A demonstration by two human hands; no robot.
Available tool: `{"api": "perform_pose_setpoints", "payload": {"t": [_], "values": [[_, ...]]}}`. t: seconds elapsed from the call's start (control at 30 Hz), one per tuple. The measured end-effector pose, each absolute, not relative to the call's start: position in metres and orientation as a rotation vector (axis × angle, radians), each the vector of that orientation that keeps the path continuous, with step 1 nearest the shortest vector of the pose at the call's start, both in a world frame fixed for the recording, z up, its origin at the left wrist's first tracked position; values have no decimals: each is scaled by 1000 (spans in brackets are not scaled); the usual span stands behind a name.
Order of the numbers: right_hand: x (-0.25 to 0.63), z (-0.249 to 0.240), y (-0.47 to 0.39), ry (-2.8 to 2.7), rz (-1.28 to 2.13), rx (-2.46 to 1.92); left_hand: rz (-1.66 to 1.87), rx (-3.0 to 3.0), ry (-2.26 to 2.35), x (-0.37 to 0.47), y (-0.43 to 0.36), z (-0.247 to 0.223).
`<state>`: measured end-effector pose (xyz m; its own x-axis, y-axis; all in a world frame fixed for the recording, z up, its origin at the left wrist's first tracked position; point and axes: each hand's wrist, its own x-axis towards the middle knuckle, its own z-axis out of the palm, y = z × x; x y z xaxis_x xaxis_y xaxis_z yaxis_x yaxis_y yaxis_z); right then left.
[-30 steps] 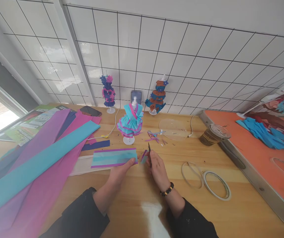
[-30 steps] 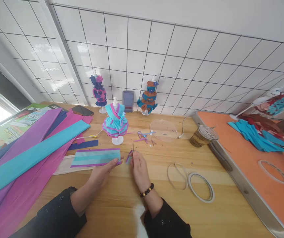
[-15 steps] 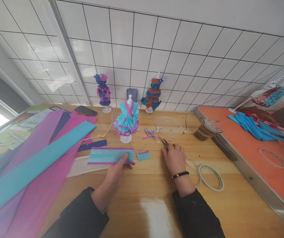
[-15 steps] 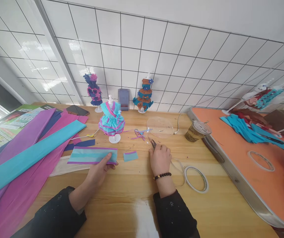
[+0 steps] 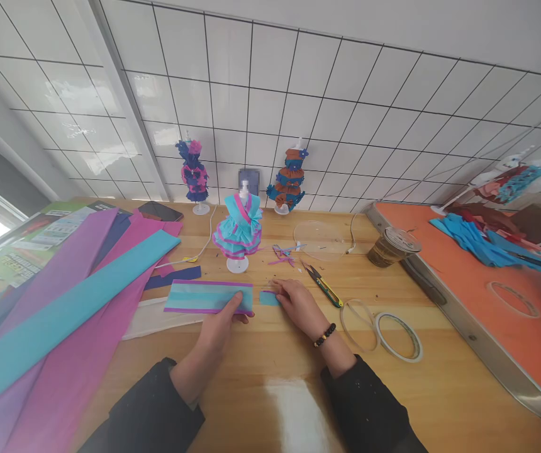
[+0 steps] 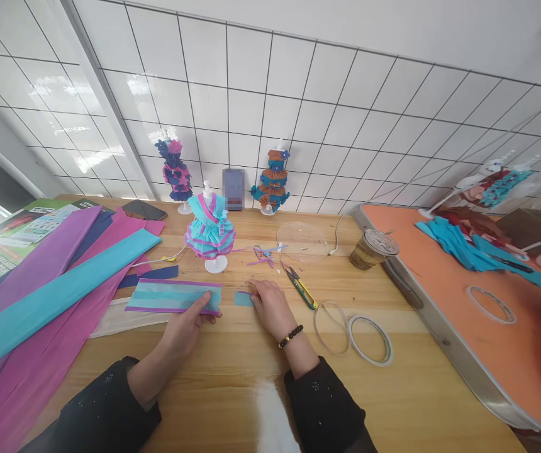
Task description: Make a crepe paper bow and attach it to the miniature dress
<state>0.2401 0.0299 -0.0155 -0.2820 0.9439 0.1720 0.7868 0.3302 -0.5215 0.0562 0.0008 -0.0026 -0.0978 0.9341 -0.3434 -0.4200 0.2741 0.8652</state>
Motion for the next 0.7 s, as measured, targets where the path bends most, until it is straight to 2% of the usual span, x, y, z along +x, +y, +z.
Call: {"api": "perform_pose_setpoints", "payload": {"t": [0.1,0.27,0.33,0.4,0.57,0.7], "values": [[248,-16,32,-2063,474,-1527,1249,592,1120,56,0,-2],[265,-16,36,-1804,54,-1761,1123,699,1065,58,-3,-2],[262,-13,34,-1722,56,-1677,1072,730,1054,59,-4,-2],[252,-6,27,-1679,279,-1493,1016,761,1051,59,-4,-3],[221,12,5,-1631,1174,-1171,756,987,952,55,-7,-5],[214,12,-2,-1620,1461,-1107,548,1158,802,52,-10,0]]}}
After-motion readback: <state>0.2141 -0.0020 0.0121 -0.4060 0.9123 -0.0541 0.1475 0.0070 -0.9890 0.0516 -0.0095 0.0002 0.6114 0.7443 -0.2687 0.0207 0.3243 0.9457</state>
